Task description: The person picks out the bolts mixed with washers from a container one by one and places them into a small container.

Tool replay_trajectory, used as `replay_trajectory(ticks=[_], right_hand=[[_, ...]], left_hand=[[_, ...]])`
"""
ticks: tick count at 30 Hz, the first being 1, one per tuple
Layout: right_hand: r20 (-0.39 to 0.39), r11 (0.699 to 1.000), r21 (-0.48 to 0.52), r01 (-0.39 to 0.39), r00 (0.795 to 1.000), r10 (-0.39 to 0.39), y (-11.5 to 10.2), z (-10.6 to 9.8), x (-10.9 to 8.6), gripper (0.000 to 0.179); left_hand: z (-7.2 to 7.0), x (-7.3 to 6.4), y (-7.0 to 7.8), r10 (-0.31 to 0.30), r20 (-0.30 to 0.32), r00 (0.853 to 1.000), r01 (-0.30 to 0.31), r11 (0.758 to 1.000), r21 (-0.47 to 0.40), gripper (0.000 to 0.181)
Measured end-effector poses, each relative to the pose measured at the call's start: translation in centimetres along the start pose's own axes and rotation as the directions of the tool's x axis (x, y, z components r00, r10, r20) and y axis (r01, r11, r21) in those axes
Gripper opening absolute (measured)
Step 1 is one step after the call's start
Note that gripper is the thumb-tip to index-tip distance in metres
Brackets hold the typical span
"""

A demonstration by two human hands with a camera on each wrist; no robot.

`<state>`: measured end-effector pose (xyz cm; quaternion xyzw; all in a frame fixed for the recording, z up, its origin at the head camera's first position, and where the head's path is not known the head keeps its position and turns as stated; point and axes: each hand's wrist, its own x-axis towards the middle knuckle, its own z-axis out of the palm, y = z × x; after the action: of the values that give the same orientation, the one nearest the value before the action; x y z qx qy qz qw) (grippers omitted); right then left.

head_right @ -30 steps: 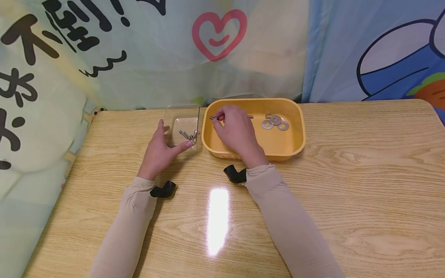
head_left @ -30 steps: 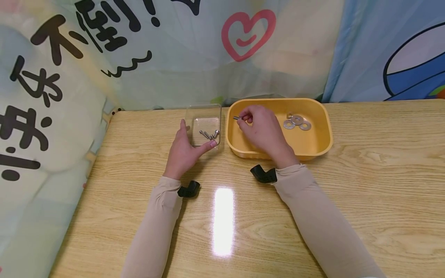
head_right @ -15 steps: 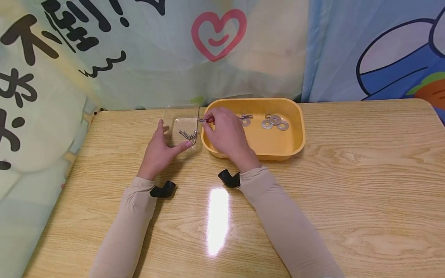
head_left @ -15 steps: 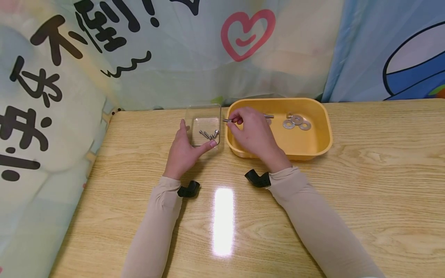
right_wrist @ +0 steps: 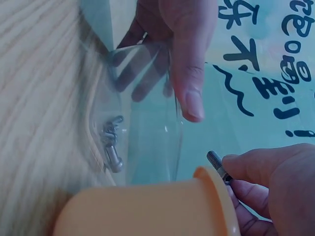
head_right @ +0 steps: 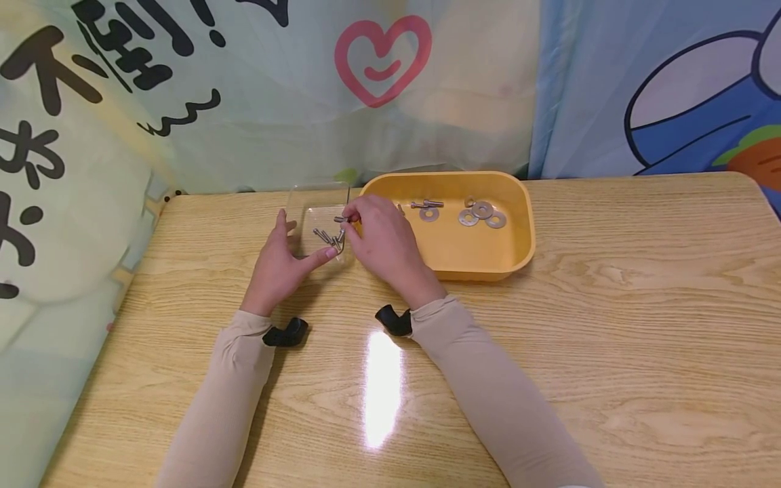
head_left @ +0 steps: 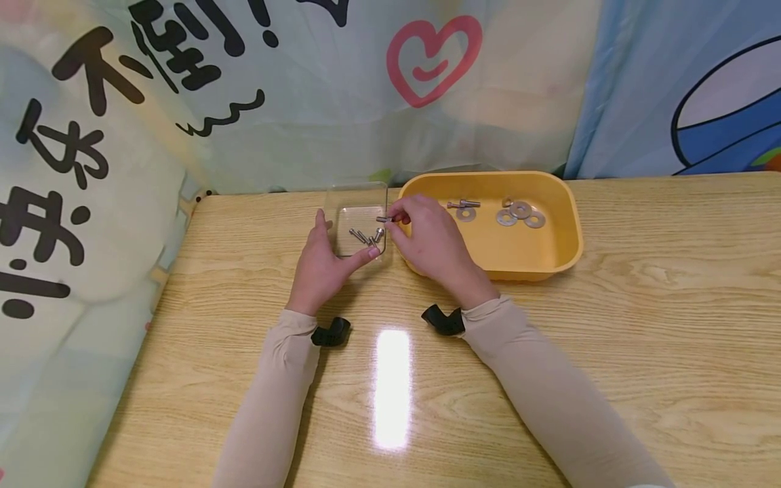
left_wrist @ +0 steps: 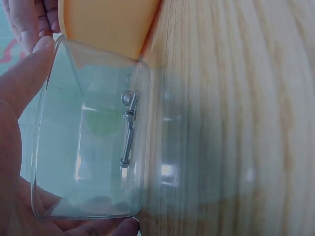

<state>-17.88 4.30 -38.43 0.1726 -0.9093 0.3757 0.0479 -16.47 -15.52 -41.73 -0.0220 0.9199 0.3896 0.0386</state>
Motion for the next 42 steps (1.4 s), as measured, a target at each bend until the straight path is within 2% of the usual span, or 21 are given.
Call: replay_trajectory(ticks=[11,27,42], right_hand=[[0.009,0.997,-0.048,0.068,0.998,-0.068,-0.1,1.0,0.0,0.012],[0.058,0.991,-0.111,0.074,0.996,-0.067,-0.2,1.6,0.2,0.013],[0.052,0.986,-0.136,0.095,0.995,-0.089,-0.2,1.6,0.2,0.013]], left_hand=[[0.0,0.0,0.0,0.01,-0.002,1.0,-0.01,1.0,0.014,0.127],[0.0,0.0,0.0,0.02,0.001,1.0,-0.02,1.0,0.014,0.126],[0.0,-0.1,0.0,0.017,0.003,1.0,-0.017,1.0,0.01,0.125]])
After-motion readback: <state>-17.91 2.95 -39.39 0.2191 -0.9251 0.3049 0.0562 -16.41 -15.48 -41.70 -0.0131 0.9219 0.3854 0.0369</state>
